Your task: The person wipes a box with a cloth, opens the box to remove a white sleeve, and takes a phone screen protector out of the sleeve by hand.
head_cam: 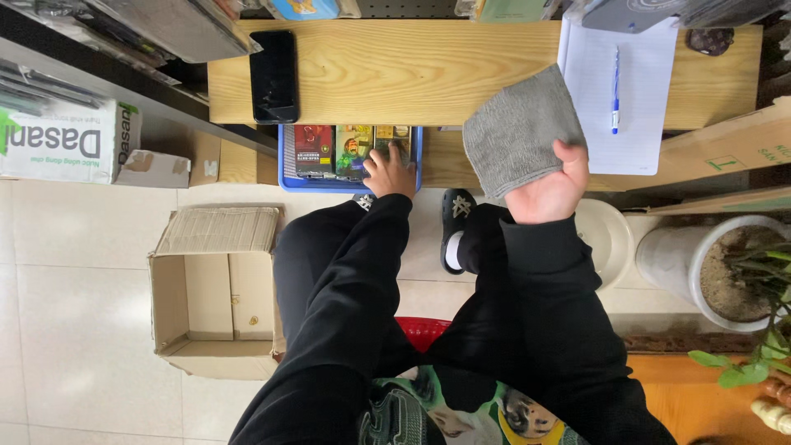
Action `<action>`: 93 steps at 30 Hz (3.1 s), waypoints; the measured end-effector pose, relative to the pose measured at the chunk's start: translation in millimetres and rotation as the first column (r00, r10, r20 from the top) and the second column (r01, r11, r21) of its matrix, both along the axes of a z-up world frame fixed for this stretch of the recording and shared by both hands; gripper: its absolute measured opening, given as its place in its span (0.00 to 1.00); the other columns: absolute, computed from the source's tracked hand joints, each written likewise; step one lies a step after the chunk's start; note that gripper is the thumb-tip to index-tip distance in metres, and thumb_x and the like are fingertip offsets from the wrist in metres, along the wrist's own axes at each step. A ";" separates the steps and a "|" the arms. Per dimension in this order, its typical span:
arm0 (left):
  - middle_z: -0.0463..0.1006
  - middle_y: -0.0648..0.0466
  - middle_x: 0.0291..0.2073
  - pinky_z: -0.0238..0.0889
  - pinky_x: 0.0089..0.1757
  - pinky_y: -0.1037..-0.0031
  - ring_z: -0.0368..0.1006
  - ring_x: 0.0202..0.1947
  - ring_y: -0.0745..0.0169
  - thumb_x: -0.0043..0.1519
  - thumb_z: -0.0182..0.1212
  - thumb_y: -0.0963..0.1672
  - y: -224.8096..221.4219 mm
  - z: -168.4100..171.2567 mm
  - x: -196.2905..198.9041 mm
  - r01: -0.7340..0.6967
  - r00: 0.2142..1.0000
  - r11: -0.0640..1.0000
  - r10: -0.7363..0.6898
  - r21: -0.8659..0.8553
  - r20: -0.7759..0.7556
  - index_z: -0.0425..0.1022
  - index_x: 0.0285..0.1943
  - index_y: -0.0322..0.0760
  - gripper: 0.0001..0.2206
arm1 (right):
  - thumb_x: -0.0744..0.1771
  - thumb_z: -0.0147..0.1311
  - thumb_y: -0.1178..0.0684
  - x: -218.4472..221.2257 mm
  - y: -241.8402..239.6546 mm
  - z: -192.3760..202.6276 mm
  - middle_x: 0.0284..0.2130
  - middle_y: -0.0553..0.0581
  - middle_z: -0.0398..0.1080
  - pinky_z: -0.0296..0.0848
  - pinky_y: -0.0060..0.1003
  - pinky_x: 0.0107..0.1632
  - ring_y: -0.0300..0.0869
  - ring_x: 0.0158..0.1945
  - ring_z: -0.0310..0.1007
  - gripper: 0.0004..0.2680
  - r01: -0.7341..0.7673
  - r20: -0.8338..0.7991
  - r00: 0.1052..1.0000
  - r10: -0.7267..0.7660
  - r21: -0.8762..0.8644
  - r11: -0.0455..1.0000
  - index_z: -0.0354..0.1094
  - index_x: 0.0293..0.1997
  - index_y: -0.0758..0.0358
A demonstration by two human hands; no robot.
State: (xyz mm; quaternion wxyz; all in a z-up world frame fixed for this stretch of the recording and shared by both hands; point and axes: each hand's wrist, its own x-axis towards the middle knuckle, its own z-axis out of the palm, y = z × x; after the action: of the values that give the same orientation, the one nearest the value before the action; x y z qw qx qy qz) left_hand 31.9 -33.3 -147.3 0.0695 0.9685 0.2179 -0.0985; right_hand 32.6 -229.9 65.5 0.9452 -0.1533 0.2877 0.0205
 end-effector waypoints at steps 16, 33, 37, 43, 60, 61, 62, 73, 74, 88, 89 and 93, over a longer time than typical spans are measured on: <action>0.73 0.51 0.55 0.62 0.56 0.60 0.68 0.59 0.49 0.41 0.62 0.62 12.2 15.3 11.2 -0.509 0.810 0.501 0.554 -0.700 -0.192 0.65 0.65 0.65 0.38 | 0.59 0.57 0.56 4.6 4.2 -7.2 0.54 0.63 0.66 0.69 0.60 0.59 0.56 0.57 0.66 0.23 -0.027 0.033 0.999 0.028 -0.023 0.999 0.60 0.60 0.64; 0.59 0.38 0.66 0.59 0.50 0.27 0.63 0.58 0.31 0.46 0.60 0.53 17.7 219.9 -78.9 0.244 0.961 -0.909 0.181 -0.337 0.207 0.51 0.76 0.54 0.43 | 0.61 0.61 0.50 -1.1 -4.6 -40.4 0.50 0.63 0.70 0.68 0.54 0.56 0.52 0.53 0.71 0.18 0.109 0.216 0.976 -0.032 -0.358 0.927 0.65 0.55 0.62; 0.52 0.31 0.70 0.46 0.57 0.27 0.49 0.68 0.22 0.60 0.46 0.61 19.6 211.0 -73.3 0.332 0.942 -0.903 0.300 -0.273 0.151 0.51 0.76 0.41 0.38 | 0.62 0.60 0.50 -15.7 28.0 -54.2 0.51 0.61 0.68 0.69 0.49 0.57 0.50 0.53 0.68 0.20 0.055 0.173 0.985 0.014 -0.387 0.920 0.64 0.59 0.63; 0.66 0.35 0.62 0.64 0.53 0.43 0.65 0.60 0.35 0.69 0.40 0.57 32.7 203.6 -69.5 0.459 0.879 -0.729 0.453 -0.507 0.144 0.61 0.70 0.30 0.31 | 0.68 0.54 0.52 -48.5 51.8 -79.9 0.63 0.66 0.57 0.53 0.51 0.70 0.51 0.68 0.53 0.19 0.089 0.239 0.932 0.272 -0.879 0.468 0.57 0.66 0.67; 0.60 0.32 0.66 0.55 0.59 0.46 0.64 0.61 0.36 0.64 0.50 0.53 23.2 121.5 -59.2 0.417 0.902 -0.585 0.173 -0.695 0.395 0.44 0.76 0.32 0.36 | 0.69 0.20 0.35 -35.4 70.5 4.3 0.71 0.66 0.42 0.31 0.65 0.72 0.64 0.74 0.35 0.25 0.810 0.551 0.486 0.679 -0.576 -0.112 0.44 0.73 0.57; 0.60 0.32 0.66 0.55 0.59 0.46 0.64 0.61 0.36 0.64 0.50 0.53 18.3 123.0 -64.5 0.411 0.904 -0.588 0.165 -0.697 0.395 0.44 0.76 0.32 0.36 | 0.69 0.20 0.35 -32.4 71.9 0.6 0.71 0.66 0.42 0.31 0.65 0.72 0.64 0.74 0.35 0.25 0.808 0.551 0.492 0.674 -0.577 -0.118 0.44 0.73 0.57; 0.59 0.32 0.66 0.55 0.59 0.46 0.62 0.62 0.36 0.64 0.52 0.51 13.5 124.7 -69.6 0.421 0.900 -0.578 0.174 -0.698 0.399 0.45 0.76 0.30 0.34 | 0.69 0.21 0.32 -29.2 73.2 -3.1 0.71 0.67 0.42 0.30 0.67 0.70 0.65 0.73 0.32 0.26 0.832 0.517 0.481 0.708 -0.522 -0.185 0.46 0.73 0.54; 0.76 0.40 0.43 0.69 0.38 0.67 0.74 0.39 0.57 0.57 0.51 0.48 30.6 152.8 -91.6 0.462 0.881 -0.667 0.272 -0.585 0.386 0.62 0.65 0.25 0.28 | 0.68 0.32 0.29 -97.2 93.8 -28.5 0.71 0.64 0.43 0.29 0.74 0.66 0.69 0.73 0.34 0.25 0.835 0.327 0.451 0.830 -0.484 -0.263 0.51 0.72 0.45; 0.76 0.40 0.42 0.69 0.37 0.67 0.74 0.38 0.56 0.57 0.50 0.48 31.6 160.8 -94.5 0.444 0.892 -0.696 0.283 -0.564 0.352 0.62 0.64 0.25 0.27 | 0.68 0.34 0.29 -100.3 94.0 -29.6 0.71 0.64 0.46 0.31 0.75 0.65 0.69 0.72 0.37 0.25 0.834 0.314 0.449 0.837 -0.482 -0.267 0.53 0.71 0.45; 0.58 0.29 0.66 0.54 0.60 0.39 0.55 0.66 0.27 0.68 0.34 0.59 62.3 171.1 -75.2 0.395 0.917 -0.785 0.369 -0.477 0.152 0.53 0.73 0.28 0.35 | 0.69 0.30 0.38 -121.2 92.8 4.5 0.63 0.64 0.61 0.35 0.57 0.72 0.57 0.72 0.49 0.22 0.571 0.436 0.285 0.854 -0.792 0.214 0.69 0.58 0.59; 0.57 0.30 0.67 0.52 0.60 0.39 0.54 0.66 0.26 0.68 0.38 0.59 55.9 192.9 -81.4 0.397 0.897 -0.754 0.440 -0.524 0.047 0.54 0.73 0.31 0.34 | 0.69 0.30 0.39 -115.8 86.7 -2.4 0.64 0.66 0.59 0.36 0.58 0.72 0.59 0.71 0.48 0.22 0.490 0.510 0.342 0.789 -0.813 0.314 0.66 0.60 0.63; 0.55 0.29 0.68 0.47 0.61 0.38 0.51 0.67 0.27 0.67 0.42 0.59 48.0 174.5 -69.2 0.343 0.869 -0.620 0.494 -0.705 -0.011 0.51 0.75 0.32 0.35 | 0.70 0.29 0.42 -87.5 66.4 -30.1 0.65 0.75 0.51 0.38 0.62 0.72 0.68 0.70 0.45 0.23 0.156 0.624 0.622 0.473 -0.691 0.706 0.52 0.65 0.76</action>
State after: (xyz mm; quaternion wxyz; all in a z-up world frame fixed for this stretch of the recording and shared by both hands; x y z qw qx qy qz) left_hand -37.3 14.7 27.2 0.9527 0.2946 0.0748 0.0027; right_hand -54.9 -163.5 35.4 0.8387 -0.5130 -0.1715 -0.0639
